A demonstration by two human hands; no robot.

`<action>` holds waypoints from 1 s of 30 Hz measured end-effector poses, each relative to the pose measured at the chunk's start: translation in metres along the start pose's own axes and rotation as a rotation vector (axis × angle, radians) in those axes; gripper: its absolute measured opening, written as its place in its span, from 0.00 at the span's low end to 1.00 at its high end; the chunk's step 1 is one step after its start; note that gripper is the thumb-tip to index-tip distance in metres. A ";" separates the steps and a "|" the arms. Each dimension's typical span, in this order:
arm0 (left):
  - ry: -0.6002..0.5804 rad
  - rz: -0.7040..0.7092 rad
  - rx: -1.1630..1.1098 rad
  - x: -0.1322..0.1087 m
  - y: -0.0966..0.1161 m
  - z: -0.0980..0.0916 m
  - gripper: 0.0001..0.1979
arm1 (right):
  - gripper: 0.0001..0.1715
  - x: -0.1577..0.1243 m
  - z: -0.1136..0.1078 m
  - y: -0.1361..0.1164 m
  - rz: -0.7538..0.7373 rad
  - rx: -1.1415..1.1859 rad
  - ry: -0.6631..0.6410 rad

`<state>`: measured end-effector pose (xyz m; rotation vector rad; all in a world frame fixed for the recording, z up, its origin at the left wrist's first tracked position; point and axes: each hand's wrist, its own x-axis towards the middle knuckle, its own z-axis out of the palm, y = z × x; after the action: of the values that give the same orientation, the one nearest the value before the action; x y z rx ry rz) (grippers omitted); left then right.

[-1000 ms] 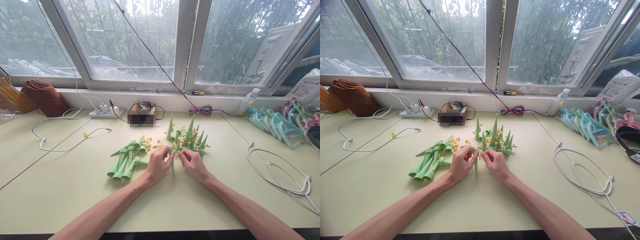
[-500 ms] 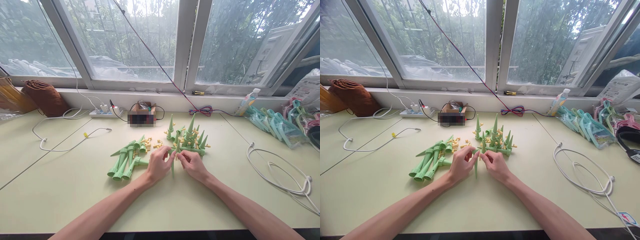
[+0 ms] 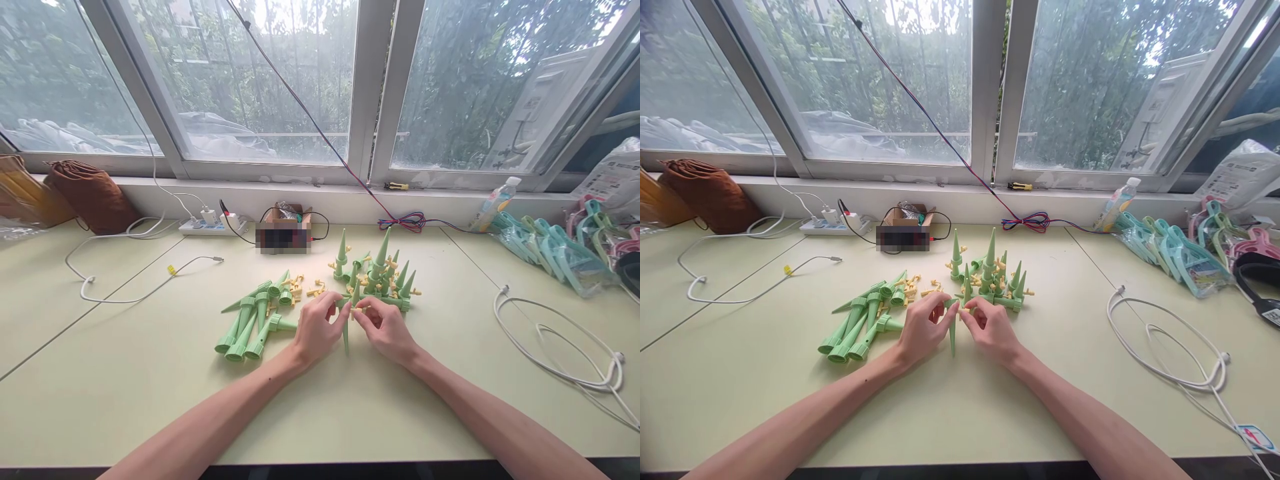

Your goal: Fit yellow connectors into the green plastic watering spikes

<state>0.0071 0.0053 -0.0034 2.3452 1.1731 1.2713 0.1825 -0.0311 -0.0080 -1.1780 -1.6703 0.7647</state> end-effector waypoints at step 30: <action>0.011 0.015 0.008 0.000 -0.001 0.000 0.08 | 0.17 0.000 -0.001 -0.001 0.000 -0.006 -0.011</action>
<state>0.0064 0.0061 -0.0042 2.3594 1.1684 1.2884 0.1826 -0.0319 -0.0068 -1.1798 -1.6829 0.7681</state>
